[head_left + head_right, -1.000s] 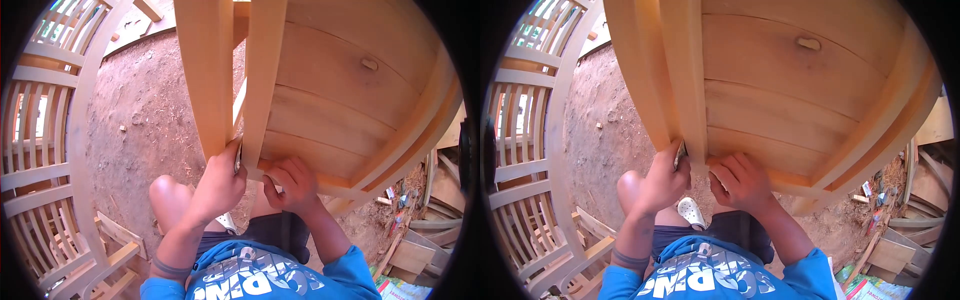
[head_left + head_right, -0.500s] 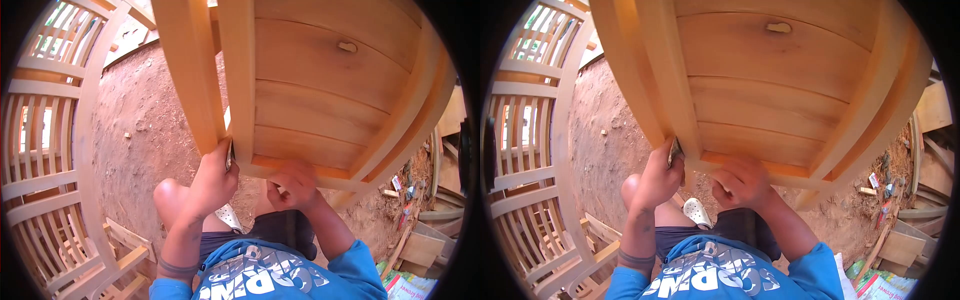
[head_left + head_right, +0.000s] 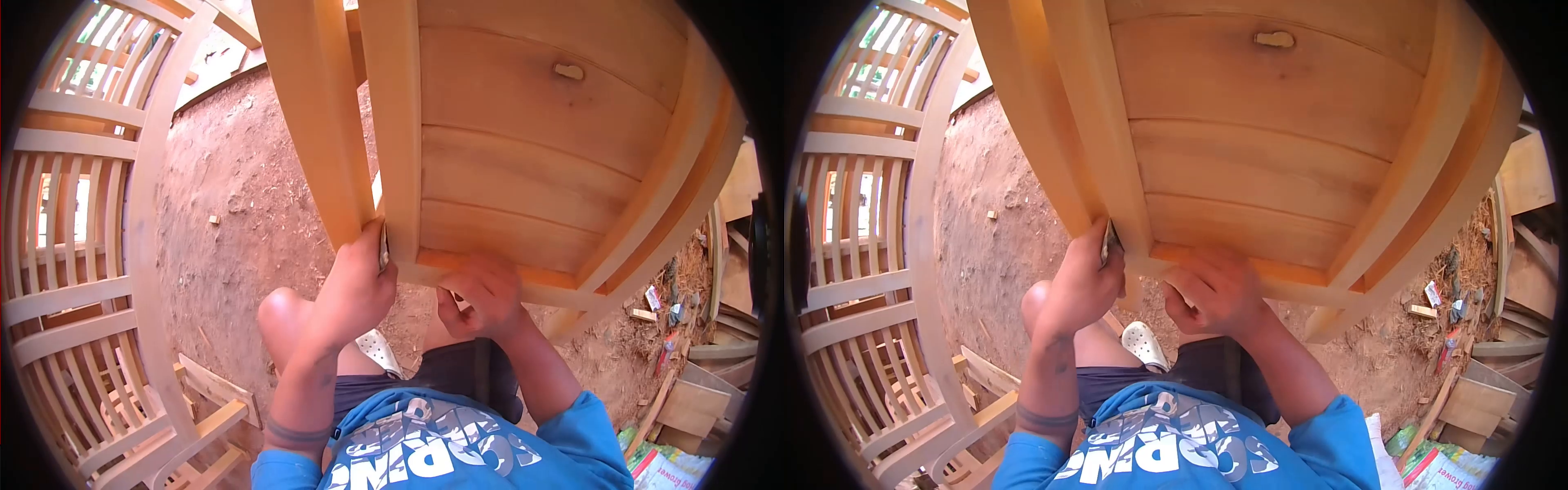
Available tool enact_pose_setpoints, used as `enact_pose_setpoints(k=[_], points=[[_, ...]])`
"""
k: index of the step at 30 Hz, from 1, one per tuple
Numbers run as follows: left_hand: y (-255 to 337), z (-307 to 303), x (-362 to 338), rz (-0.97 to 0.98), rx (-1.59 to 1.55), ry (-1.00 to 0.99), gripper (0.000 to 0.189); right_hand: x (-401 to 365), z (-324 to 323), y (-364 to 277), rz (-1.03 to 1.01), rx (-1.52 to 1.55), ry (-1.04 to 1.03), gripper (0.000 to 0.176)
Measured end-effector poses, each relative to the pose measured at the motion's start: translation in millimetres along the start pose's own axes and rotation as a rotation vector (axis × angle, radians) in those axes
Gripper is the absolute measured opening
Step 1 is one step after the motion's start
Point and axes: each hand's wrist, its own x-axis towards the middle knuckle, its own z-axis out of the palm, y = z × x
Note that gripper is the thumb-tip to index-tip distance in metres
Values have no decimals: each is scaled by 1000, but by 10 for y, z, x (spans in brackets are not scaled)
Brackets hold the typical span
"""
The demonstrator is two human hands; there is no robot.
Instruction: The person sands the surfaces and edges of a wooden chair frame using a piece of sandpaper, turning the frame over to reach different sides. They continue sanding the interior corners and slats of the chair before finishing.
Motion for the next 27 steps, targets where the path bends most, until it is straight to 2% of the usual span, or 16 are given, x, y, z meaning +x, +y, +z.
enact_pose_setpoints(k=[3, 7, 10, 12, 13, 16, 17, 20, 22, 24, 27], points=[[236, -109, -90, 11, 70, -14, 40, 28, -30, 35, -10, 1, 46, 16], [-15, 7, 2, 41, 50, -5, 42, 20, -9, 3, 3, -17, 55, 14], [112, -69, -67, -16, 32, -32, 43, 5, -41, 41, 3, 26, 67, 14], [193, -42, -112, -144, 8, -45, 41, 36, -45, 5, 18, -23, 56, 15], [-140, 125, -20, 45, 154, 115, 39, 31, -56, -18, 21, -35, 41, 15], [-93, 21, -56, 61, 70, 54, 37, -26, -76, 10, 34, -26, 9, 15], [355, -88, -154, -273, 149, -50, 37, -8, -78, 21, 17, -27, 21, 15], [144, 50, -49, -185, 92, -3, 41, 4, -67, -15, 4, -25, 34, 15], [-211, 54, -35, 35, 250, 98, 43, 47, -63, 12, -7, -10, 24, 15], [115, -71, -194, -104, 311, 36, 42, 14, -17, 25, -20, 10, 59, 15], [73, 59, -110, -118, 384, 87, 42, -23, -43, 38, -6, -1, 35, 16]])
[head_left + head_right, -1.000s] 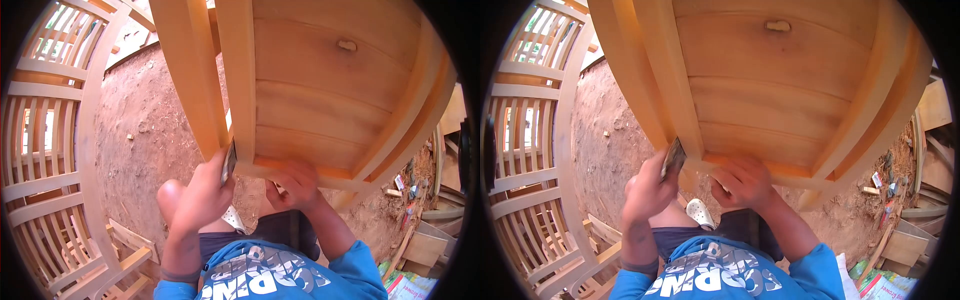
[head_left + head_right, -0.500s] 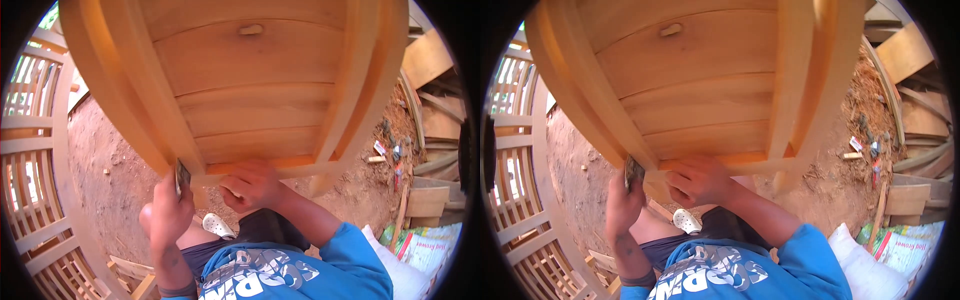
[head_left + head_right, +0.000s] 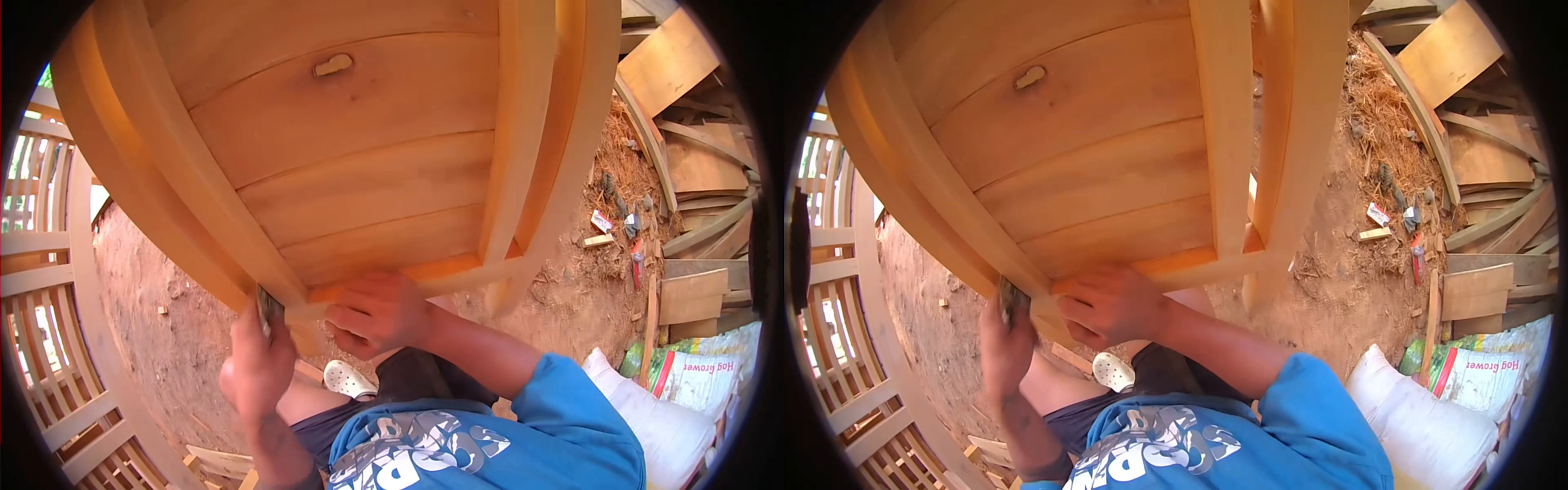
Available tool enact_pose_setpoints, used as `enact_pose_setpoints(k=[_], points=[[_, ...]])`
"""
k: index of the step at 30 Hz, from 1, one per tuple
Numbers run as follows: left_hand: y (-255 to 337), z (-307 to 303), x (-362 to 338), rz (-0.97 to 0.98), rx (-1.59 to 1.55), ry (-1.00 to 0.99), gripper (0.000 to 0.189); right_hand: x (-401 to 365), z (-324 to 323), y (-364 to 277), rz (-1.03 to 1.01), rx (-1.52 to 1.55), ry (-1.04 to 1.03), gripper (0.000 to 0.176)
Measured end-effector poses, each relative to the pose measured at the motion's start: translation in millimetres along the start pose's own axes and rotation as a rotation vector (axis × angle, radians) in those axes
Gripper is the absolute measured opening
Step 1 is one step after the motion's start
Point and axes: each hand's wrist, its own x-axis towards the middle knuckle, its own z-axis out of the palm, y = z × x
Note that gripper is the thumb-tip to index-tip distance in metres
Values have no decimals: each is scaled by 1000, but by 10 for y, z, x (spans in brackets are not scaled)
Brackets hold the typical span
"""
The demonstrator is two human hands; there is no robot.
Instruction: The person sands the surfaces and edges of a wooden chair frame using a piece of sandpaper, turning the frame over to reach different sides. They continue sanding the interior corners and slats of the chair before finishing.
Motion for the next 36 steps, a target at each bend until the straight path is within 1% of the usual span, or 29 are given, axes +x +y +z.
enact_pose_setpoints(k=[3, 6, 8, 9, 10, 13, 14, 16, 18, 20, 23, 25, 27, 29, 31, 33, 35, 36], points=[[28, -54, 39, -17, -226, -45, 43, 8, -10, -12, -11, 9, -18, 16], [151, -275, -48, -83, -302, -220, 40, -10, -18, 50, -44, -20, -13, 15], [-152, 93, 96, 103, -284, -69, 38, -40, 30, -7, -26, -21, -19, 14], [-275, 172, 172, 186, -266, 33, 37, -18, 8, 3, -15, -18, -16, 13], [29, -20, 52, -89, -203, -29, 36, 12, 3, 13, -9, -11, -11, 13], [-9, -199, -47, 82, -259, -123, 38, 46, 29, -11, -13, -17, 8, 12], [15, -78, -61, 173, -168, 75, 41, 33, 56, -23, -3, -14, 0, 12], [0, -16, 1, 177, -227, 44, 45, 24, 66, -21, 11, -19, -35, 12], [97, -151, -20, 107, -238, -61, 49, 56, 19, -27, 6, -17, -47, 12], [107, -142, -68, 108, -223, -34, 49, 53, 16, -5, -7, -21, -45, 12], [-24, -3, 2, 170, -246, 1, 48, 12, 59, -16, -24, -18, -51, 13], [-51, -30, 7, 150, -284, -37, 47, 37, 10, -19, -15, -49, -57, 17], [10, -185, -98, 36, -324, -151, 47, 48, 9, 8, -33, -74, -58, 17], [-126, 57, 77, 182, -280, -13, 47, -9, 29, -24, -25, -77, -62, 17], [-99, 40, 56, 203, -281, -1, 47, -4, 42, 2, -32, -70, -58, 16], [23, -155, -43, 131, -328, -115, 48, 23, 19, 7, -35, -53, -33, 16], [5, -52, 0, 193, -302, -16, 48, 19, 16, 18, -41, -58, -23, 16], [6, -32, -1, 154, -311, -20, 48, 13, 34, 27, -51, -63, -28, 16]])
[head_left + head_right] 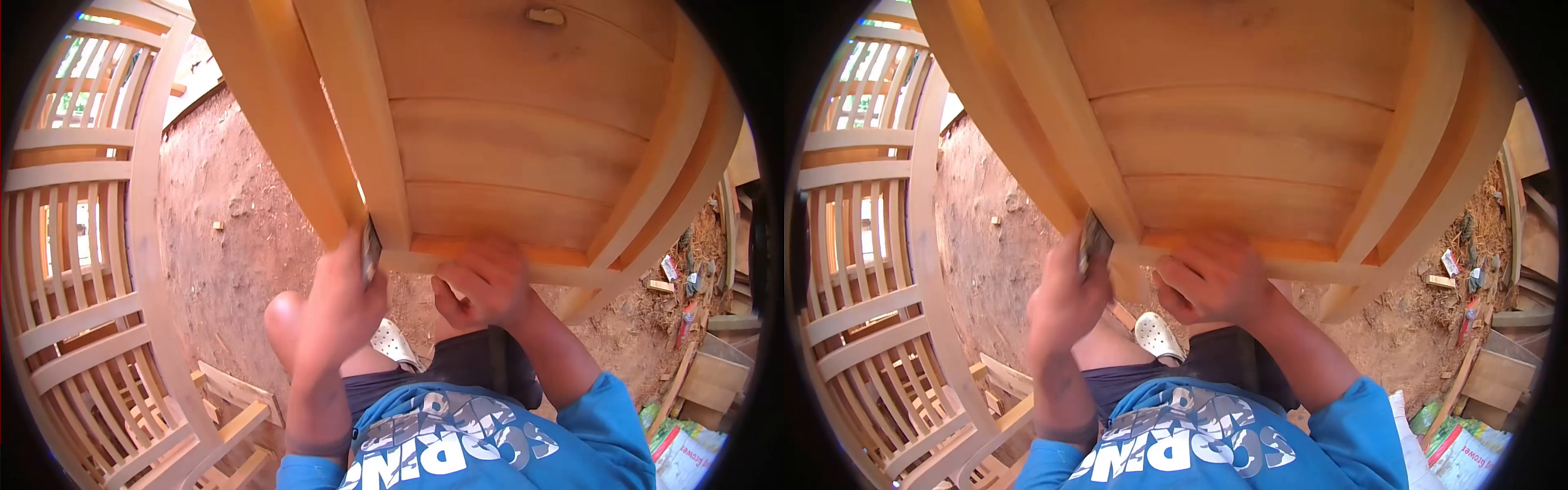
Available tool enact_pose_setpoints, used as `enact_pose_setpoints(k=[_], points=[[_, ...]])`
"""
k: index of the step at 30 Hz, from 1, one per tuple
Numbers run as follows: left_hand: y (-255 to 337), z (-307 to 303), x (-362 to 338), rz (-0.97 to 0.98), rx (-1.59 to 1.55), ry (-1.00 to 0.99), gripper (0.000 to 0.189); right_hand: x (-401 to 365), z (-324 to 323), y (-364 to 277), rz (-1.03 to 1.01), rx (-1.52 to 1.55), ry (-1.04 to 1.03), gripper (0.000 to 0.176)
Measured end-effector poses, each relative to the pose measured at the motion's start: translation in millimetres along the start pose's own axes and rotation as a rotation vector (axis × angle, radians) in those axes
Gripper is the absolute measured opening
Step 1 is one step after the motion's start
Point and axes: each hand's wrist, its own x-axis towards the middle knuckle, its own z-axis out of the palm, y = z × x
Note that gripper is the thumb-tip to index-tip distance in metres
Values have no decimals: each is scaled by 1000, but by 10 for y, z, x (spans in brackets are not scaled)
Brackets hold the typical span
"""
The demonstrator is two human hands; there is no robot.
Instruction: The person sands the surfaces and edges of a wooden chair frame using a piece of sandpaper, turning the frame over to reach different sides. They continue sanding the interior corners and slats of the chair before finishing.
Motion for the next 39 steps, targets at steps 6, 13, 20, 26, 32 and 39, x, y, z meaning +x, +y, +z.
enact_pose_setpoints(k=[6, 13, 20, 26, 32, 39], points=[[59, -120, -69, -141, -43, -111, 49, 8, -11, -7, 12, -17, -6, 16], [-34, -57, 36, 8, -8, -52, 49, -14, 2, -13, 20, 46, 43, 16], [96, -113, -49, -128, 33, -79, 46, 36, -56, -28, 38, 36, 13, 13], [36, -92, -52, 5, 6, -38, 42, 46, -39, 1, 5, 33, 39, 13], [-87, 9, -4, 71, -16, 28, 45, 52, -38, -78, 55, 36, -38, 11], [-127, 36, 115, 64, -72, 23, 43, 43, -48, -88, 59, 30, -69, 10]])
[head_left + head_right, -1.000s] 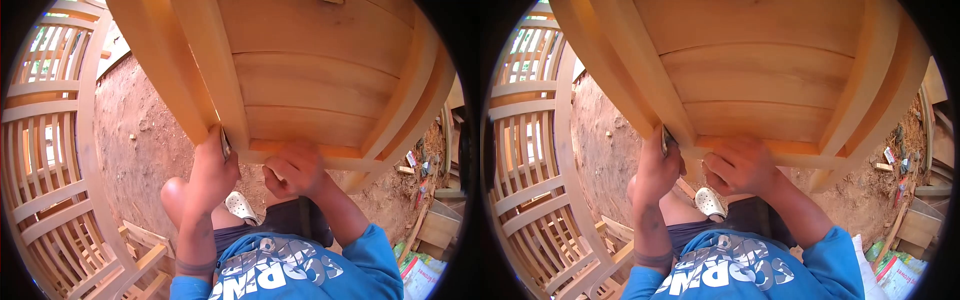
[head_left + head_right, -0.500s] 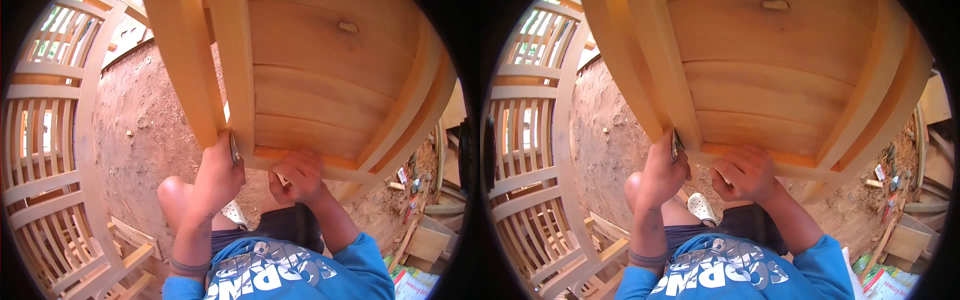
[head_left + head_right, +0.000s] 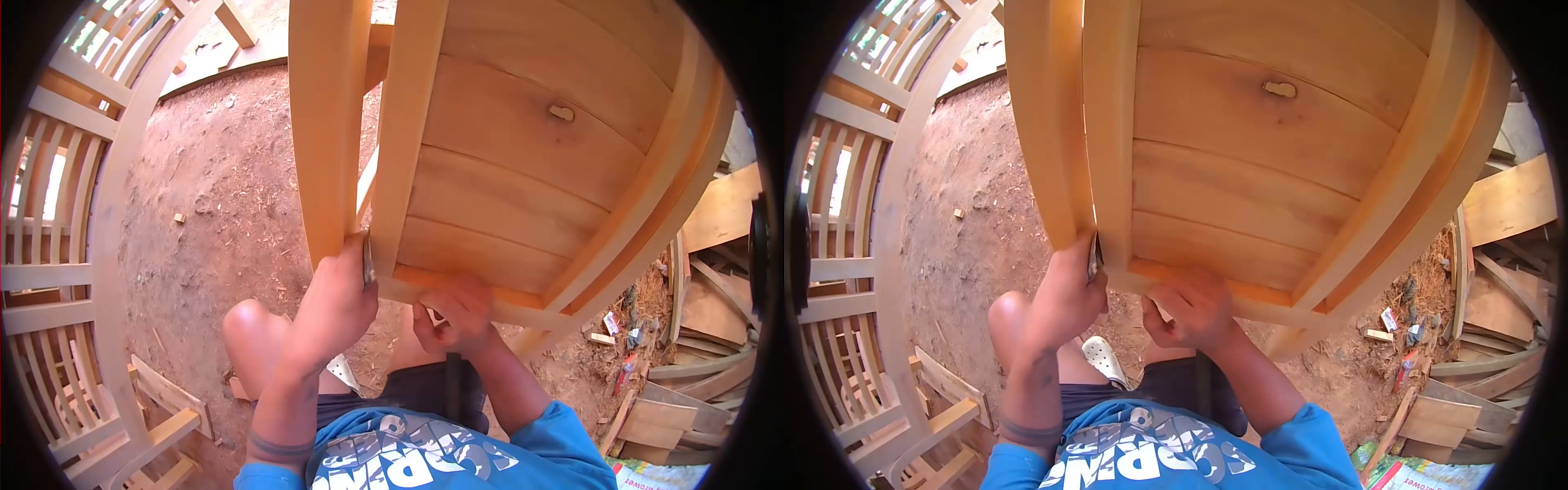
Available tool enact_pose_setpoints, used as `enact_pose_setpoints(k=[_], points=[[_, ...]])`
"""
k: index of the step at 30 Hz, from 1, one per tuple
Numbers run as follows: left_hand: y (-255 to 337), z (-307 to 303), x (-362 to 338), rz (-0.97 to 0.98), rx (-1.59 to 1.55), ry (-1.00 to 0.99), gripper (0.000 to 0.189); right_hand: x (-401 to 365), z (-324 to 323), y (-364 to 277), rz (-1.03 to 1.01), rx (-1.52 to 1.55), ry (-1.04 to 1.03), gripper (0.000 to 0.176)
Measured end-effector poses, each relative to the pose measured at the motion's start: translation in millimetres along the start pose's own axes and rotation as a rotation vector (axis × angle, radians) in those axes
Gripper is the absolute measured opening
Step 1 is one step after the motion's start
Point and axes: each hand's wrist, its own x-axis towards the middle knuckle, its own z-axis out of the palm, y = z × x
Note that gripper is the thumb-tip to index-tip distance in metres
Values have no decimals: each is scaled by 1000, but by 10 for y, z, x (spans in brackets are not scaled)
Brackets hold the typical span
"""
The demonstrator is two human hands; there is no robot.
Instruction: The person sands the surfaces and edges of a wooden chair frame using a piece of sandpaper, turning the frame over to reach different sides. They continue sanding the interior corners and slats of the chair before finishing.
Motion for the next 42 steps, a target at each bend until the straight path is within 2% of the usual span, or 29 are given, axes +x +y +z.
enact_pose_setpoints(k=[3, 6, 9, 12, 15, 18, 21, 24, 27, 30, 33, 36, 39, 42], points=[[157, -239, -212, 90, 172, -74, 42, 12, -13, 41, 4, 7, 2, 11], [3, 8, -17, 115, 153, 73, 43, -25, 56, 3, 31, 37, 9, 12], [166, -169, -62, -142, 18, -148, 46, 19, 41, 7, 7, 14, 1, 13], [129, -149, -151, 42, 84, -50, 47, 3, 72, 15, 12, -11, -6, 14], [67, -44, 31, -44, 74, -48, 51, 31, 50, -21, 17, -3, -13, 14], [285, -242, -148, -132, 102, -163, 57, 45, 17, -1, 20, 11, -11, 13], [53, -8, 59, 41, 64, 5, 62, -9, 61, -15, 49, 67, 0, 13], [196, -229, -63, -126, 11, -187, 63, 24, 39, 1, 33, 52, 7, 13], [57, -89, -71, 58, 45, -45, 66, -6, 86, 10, 49, 46, -1, 13], [80, -96, 26, -134, -10, -145, 69, 6, 86, 11, 37, 58, -13, 13], [268, -511, -397, -16, 165, -230, 71, 14, 32, 0, 49, 46, -21, 13], [200, -860, -800, 103, 233, -87, 70, 8, 4, -4, 62, 40, -59, 13], [35, -1024, -974, -138, 27, 35, 65, 30, 38, -2, 41, 19, -26, 7], [-147, -981, -975, -204, -152, 135, 60, 45, 73, -8, 13, -23, -9, 8]])
